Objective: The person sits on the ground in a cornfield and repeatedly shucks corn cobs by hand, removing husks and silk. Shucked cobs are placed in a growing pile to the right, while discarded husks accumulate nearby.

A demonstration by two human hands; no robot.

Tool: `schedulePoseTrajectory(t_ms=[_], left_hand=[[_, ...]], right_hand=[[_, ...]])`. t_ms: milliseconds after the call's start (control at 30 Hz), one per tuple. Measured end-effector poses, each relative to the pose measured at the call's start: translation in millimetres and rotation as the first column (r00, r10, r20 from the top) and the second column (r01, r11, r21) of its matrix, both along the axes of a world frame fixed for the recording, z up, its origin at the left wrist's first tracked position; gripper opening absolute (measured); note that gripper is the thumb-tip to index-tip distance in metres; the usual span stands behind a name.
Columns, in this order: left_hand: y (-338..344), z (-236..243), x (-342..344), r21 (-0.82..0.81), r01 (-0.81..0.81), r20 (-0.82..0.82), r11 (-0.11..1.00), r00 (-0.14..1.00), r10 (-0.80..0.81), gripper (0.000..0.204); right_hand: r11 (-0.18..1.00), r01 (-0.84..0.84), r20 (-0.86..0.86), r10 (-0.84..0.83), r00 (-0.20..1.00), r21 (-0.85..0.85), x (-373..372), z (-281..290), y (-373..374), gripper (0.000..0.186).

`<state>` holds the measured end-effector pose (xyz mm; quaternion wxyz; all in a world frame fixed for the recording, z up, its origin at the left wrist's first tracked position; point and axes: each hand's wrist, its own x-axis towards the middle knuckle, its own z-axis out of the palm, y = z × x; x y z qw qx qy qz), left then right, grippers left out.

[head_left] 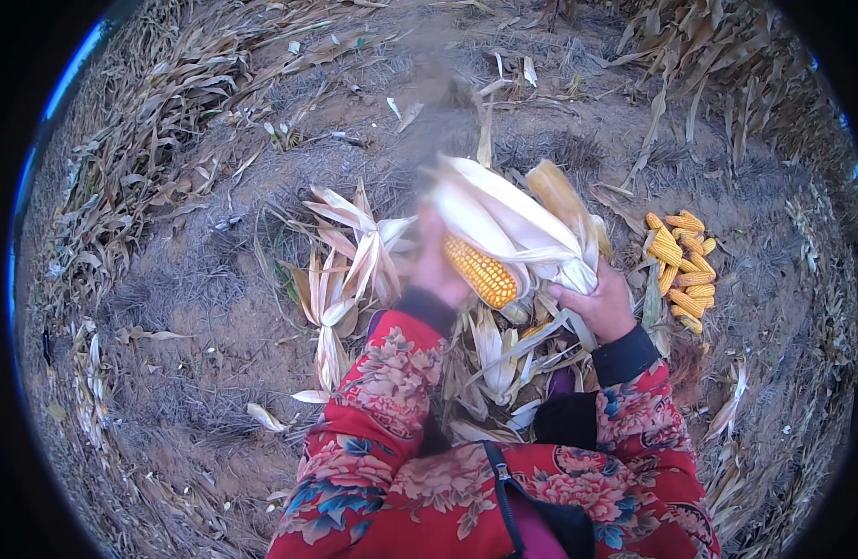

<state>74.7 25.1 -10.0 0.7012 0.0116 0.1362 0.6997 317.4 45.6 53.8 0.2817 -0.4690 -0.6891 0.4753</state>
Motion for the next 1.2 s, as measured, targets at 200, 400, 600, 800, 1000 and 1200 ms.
schedulePoseTrajectory(t_ms=[200,400,600,800,1000,1200], left_hand=[[2.8,-26.9,-13.1,-0.208,0.067,-0.063,0.976,0.995,-0.082,0.039],[5.6,-25.7,-12.9,-0.281,-0.012,-0.152,0.959,0.988,-0.033,0.038],[-0.1,-14.8,-28.0,-0.271,-0.129,-0.492,0.954,0.870,-0.022,0.029],[0.1,-46.7,-15.6,-0.422,-0.031,-0.495,0.906,0.845,-0.201,0.026],[-5.2,-27.0,22.9,-0.369,0.247,-0.459,0.896,0.790,-0.407,0.041],[-2.4,-9.0,38.6,-0.277,0.296,-0.500,0.914,0.768,-0.401,0.061]], right_hand=[[0.827,0.558,-0.273,-0.552,0.788,-0.062,43.6,-6.2,40.0,0.046],[0.596,0.682,-0.577,-0.758,0.303,-0.425,169.1,-38.7,82.8,0.051],[0.387,0.728,-0.548,-0.836,0.019,-0.565,210.0,-38.6,71.5,0.063],[0.671,0.596,-0.648,-0.697,0.307,-0.440,95.8,4.7,86.7,0.053],[0.991,-0.137,-0.455,0.119,0.882,-0.006,-81.9,78.7,14.4,0.070],[0.945,0.032,-0.306,-0.137,0.942,-0.325,-33.4,-7.6,0.1,0.066]])
